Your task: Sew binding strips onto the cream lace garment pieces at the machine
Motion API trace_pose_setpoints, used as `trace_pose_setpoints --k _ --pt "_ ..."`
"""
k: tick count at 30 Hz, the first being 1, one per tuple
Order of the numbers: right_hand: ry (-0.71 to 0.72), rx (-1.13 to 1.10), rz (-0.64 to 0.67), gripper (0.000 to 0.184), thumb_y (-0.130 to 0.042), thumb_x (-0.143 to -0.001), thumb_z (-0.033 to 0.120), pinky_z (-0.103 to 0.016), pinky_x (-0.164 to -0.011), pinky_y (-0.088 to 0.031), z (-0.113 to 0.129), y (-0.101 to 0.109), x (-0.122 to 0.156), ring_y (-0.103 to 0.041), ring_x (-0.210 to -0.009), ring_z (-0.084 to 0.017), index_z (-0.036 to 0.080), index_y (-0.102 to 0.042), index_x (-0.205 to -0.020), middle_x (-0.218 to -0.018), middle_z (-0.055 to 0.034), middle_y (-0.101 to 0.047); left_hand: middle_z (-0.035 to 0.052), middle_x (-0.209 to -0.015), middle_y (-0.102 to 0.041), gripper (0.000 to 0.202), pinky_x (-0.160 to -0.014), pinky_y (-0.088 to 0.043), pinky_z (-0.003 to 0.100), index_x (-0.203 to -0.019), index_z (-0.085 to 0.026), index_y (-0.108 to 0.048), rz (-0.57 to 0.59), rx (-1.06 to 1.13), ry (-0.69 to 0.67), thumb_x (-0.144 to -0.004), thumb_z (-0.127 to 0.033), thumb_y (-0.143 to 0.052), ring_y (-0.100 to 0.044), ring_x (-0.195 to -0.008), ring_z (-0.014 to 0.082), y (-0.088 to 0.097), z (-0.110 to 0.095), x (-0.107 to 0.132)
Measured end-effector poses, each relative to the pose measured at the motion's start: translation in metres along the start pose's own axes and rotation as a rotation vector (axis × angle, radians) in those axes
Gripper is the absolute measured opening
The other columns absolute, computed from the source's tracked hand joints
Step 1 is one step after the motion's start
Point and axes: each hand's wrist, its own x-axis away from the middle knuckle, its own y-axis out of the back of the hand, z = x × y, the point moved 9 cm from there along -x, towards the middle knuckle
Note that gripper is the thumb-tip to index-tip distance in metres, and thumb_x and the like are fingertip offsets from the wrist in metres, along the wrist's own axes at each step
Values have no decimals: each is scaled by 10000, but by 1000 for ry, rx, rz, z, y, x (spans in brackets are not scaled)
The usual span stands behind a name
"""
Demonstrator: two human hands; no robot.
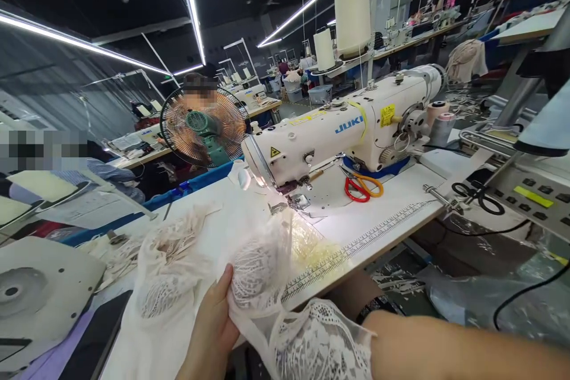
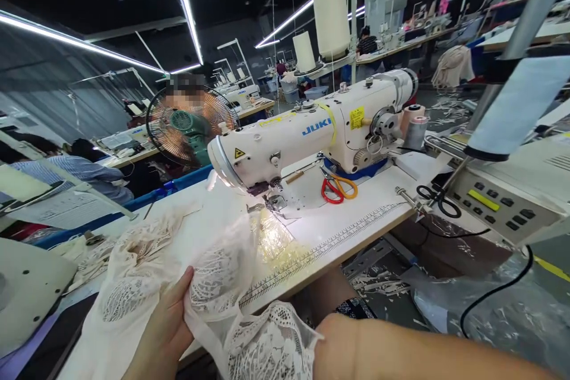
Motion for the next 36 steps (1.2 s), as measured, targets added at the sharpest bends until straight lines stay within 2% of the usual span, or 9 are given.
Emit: trace_pose_setpoints --k 3,5,6,10,14,21,26,32,36 --pt "-95 60 54 278 -678 -644 479 -303 -587 -432 -8 49 -29 -575 -607 -190 207 -635 -683 -624 -15 -617 64 -893 -711 315 -805 -538 350 -1154 -166 -580 34 6 -36 -851 -200 -500 -677 -846 210 -17 -3 3" --pt "-246 -140 -315 342 -520 -766 505 -301 -648 -420 -23 105 -46 -570 -685 -179 194 -620 -870 -801 -43 -643 62 -869 -712 279 -797 -538 345 -1107 -168 -605 71 6 -38 -845 -207 -519 -677 -844 208 -27 4 6" --pt "-273 -194 -346 398 -451 -800 526 -297 -641 -416 -27 113 -57 -560 -660 -169 185 -590 -951 -762 -34 -627 63 -857 -713 259 -794 -538 343 -1074 -167 -621 95 2 -31 -833 -214 -539 -676 -849 211 -31 10 7" --pt "-259 -404 -217 444 -365 -788 603 -245 -498 -381 -32 87 -97 -458 -468 -112 184 -504 -743 -512 48 -454 77 -840 -712 298 -775 -534 356 -960 -157 -666 245 -41 -21 -706 -311 -685 -661 -876 253 -47 28 6" --pt "-244 -532 -166 359 -434 -736 549 -199 -409 -320 -37 60 -108 -321 -425 -62 200 -416 -650 -531 82 -314 87 -815 -710 422 -763 -517 354 -843 -139 -694 400 -242 -53 -544 -425 -778 -645 -870 285 -51 32 1" --pt "-248 -519 -97 225 -471 -741 298 -209 -432 -399 -42 54 -110 -427 -444 -79 199 -380 -560 -530 72 -338 84 -856 -695 488 -810 -469 342 -876 -113 -682 620 -785 -203 -714 -566 -598 -608 -840 254 -75 25 -1" --pt "-262 -396 -101 260 -484 -741 162 -193 -425 -300 -38 59 -112 -406 -425 -73 190 -363 -513 -471 74 -361 77 -922 -681 417 -830 -453 315 -934 -127 -660 713 -938 -275 -792 -496 -527 -590 -875 241 -98 26 -1" --pt "-253 -265 -143 312 -505 -749 119 -209 -469 -228 -28 68 -113 -321 -456 -70 184 -338 -493 -446 82 -329 55 -734 -667 345 -719 -468 295 -754 -120 -651 605 -1014 -262 -758 -456 -572 -595 -796 243 -100 25 -6" --pt "-264 -173 -268 306 -501 -759 124 -219 -496 -222 -28 79 -108 -314 -496 -82 190 -334 -511 -475 77 -316 58 -726 -675 315 -742 -480 310 -760 -122 -645 491 -870 -264 -703 -432 -643 -609 -858 273 -94 21 -1"
